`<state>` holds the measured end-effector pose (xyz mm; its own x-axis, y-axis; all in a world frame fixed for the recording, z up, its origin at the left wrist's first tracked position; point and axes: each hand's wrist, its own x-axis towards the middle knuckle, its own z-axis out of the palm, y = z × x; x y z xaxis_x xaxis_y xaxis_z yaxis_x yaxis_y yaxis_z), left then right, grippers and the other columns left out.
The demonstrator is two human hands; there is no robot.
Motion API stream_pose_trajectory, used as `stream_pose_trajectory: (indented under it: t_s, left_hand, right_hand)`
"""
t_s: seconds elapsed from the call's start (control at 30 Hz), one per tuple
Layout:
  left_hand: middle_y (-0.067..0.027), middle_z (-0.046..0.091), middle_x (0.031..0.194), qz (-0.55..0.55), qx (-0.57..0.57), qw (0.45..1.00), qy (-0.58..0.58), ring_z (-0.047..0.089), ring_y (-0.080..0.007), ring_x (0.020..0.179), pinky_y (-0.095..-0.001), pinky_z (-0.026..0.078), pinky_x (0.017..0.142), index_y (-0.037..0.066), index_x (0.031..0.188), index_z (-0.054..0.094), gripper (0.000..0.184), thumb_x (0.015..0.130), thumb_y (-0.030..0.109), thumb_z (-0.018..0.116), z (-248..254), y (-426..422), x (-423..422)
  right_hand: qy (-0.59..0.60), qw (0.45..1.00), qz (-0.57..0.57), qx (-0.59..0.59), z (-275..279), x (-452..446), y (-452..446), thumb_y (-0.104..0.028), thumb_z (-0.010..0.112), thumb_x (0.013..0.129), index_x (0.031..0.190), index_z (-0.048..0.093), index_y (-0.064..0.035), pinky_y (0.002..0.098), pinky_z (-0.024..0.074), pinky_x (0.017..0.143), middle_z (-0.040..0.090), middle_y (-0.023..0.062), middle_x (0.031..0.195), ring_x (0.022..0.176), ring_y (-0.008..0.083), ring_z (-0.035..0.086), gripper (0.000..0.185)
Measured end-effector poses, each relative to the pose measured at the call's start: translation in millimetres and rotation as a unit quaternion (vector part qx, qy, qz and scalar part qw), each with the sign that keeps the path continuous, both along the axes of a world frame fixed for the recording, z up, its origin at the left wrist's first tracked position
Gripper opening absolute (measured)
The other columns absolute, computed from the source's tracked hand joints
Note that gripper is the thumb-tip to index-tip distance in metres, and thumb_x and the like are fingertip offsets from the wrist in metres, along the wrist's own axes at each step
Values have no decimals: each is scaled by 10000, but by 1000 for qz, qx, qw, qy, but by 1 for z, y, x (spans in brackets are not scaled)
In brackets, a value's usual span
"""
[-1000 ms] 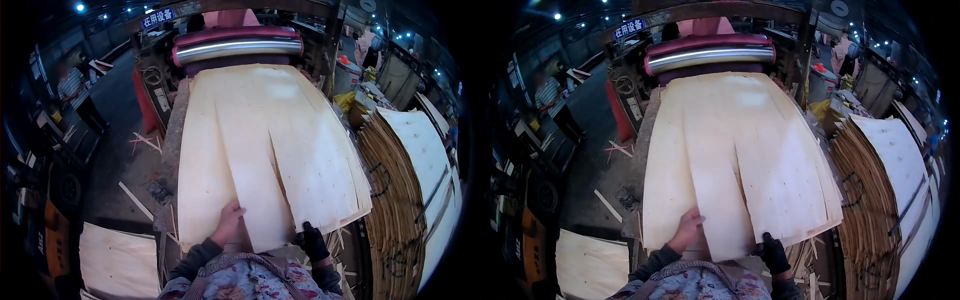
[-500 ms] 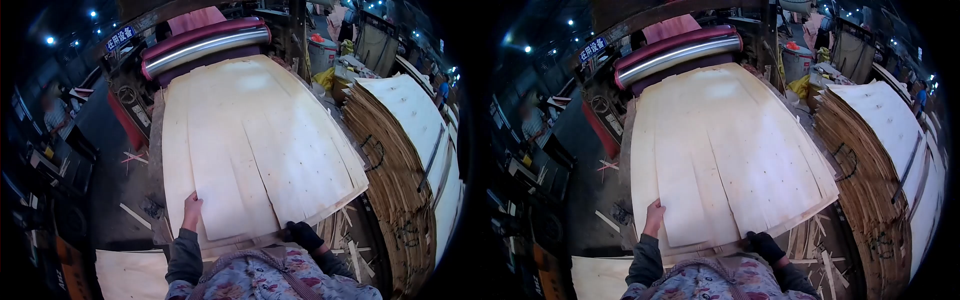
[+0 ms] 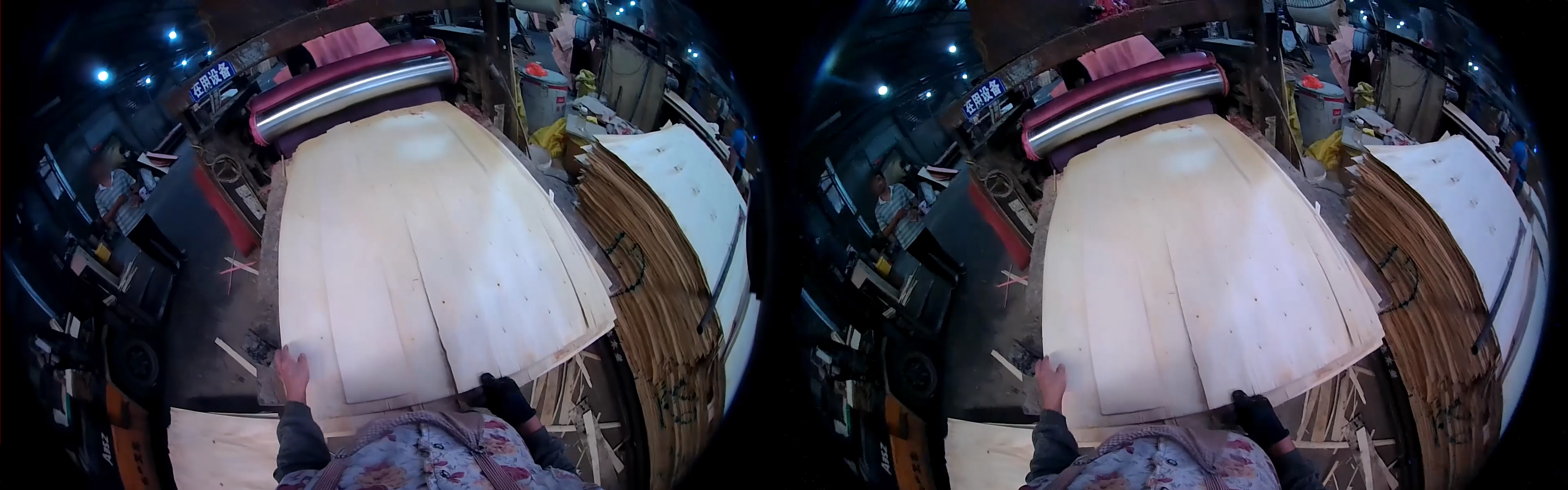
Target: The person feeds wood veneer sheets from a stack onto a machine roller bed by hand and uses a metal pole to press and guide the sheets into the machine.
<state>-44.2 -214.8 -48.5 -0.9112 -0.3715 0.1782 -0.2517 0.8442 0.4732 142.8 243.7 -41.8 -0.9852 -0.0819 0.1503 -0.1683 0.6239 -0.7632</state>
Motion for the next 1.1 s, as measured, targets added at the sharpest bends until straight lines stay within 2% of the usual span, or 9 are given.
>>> stream_pose_trajectory:
  t_s: [0.17, 0.37, 0.43, 0.6, 0.7, 0.73, 0.87, 0.97, 1.1]
  left_hand:
    - [-247, 491, 1241, -34, 5, 999, 11, 464, -382, 1168, -435, 375, 987, -11, 1284, 442, 562, 788, 177, 626, -40, -45, 14]
    - [-251, 578, 1132, -22, 73, 997, -17, 546, -403, 1069, -445, 415, 934, 0, 1278, 442, 536, 812, 209, 603, -8, -15, 31]
    - [-280, 545, 1163, -17, 91, 995, -27, 525, -422, 1081, -452, 410, 939, -14, 1284, 421, 547, 820, 219, 592, 5, -5, 34]
    - [-269, 566, 1122, -4, 73, 997, 23, 538, -409, 1054, -454, 418, 918, -12, 1236, 458, 493, 818, 214, 591, -27, -19, 37]
    - [-244, 597, 1000, -121, 52, 985, 114, 568, -384, 947, -459, 440, 830, -1, 1033, 585, 263, 837, 176, 580, -50, -38, 31]
    - [-236, 603, 982, -77, 154, 985, 31, 574, -377, 920, -454, 446, 817, -8, 1015, 588, 238, 851, 164, 579, 8, -4, 42]
    - [-287, 454, 1274, -85, 9, 993, 79, 436, -415, 1165, -456, 322, 1025, -81, 1238, 455, 452, 902, 206, 554, -62, -36, 11]
    - [-237, 518, 1207, -92, -150, 980, 94, 507, -334, 1096, -414, 383, 966, -53, 1212, 491, 412, 900, 211, 547, -38, 3, 15]
    - [-216, 625, 1025, -40, -318, 933, 161, 601, -264, 915, -406, 466, 828, 20, 1094, 624, 416, 855, 361, 606, -14, 27, 41]
  right_hand:
    - [-100, 983, -42, -146, 25, -12, -5, -121, 652, 798, 896, 590, -40, 346, 500, 592, 630, 131, 732, 656, 294, 633, 142]
    - [-44, 997, -39, -47, 21, -41, 2, -277, 587, 880, 936, 561, -19, 328, 535, 659, 659, 96, 706, 671, 216, 664, 266]
    - [-276, 817, -111, -494, -4, -41, 4, -280, 528, 921, 984, 572, 4, 345, 544, 730, 666, 114, 807, 754, 208, 668, 294]
    - [-255, 766, -80, -584, 2, -6, -7, -260, 442, 962, 1154, 544, 49, 365, 535, 757, 635, 141, 976, 846, 255, 637, 378]
    - [-140, 856, -67, -494, -16, 20, -4, -221, 488, 942, 1167, 539, 48, 382, 531, 794, 632, 151, 1051, 904, 273, 633, 355]
    - [-204, 732, -90, -644, -34, 26, 6, -228, 496, 944, 1175, 542, 35, 384, 529, 820, 624, 135, 1083, 933, 265, 628, 353]
    - [-176, 770, -208, -577, -10, 54, 17, -278, 530, 934, 1097, 611, -53, 317, 559, 687, 641, 88, 889, 764, 187, 643, 289]
    - [-142, 853, -215, -454, -17, 77, 42, -228, 489, 961, 1188, 564, -43, 387, 535, 854, 582, 87, 1040, 959, 203, 589, 302]
    - [-83, 791, -313, -519, -17, 122, 52, -149, 572, 910, 1155, 576, -33, 361, 568, 766, 596, 85, 990, 853, 204, 632, 271]
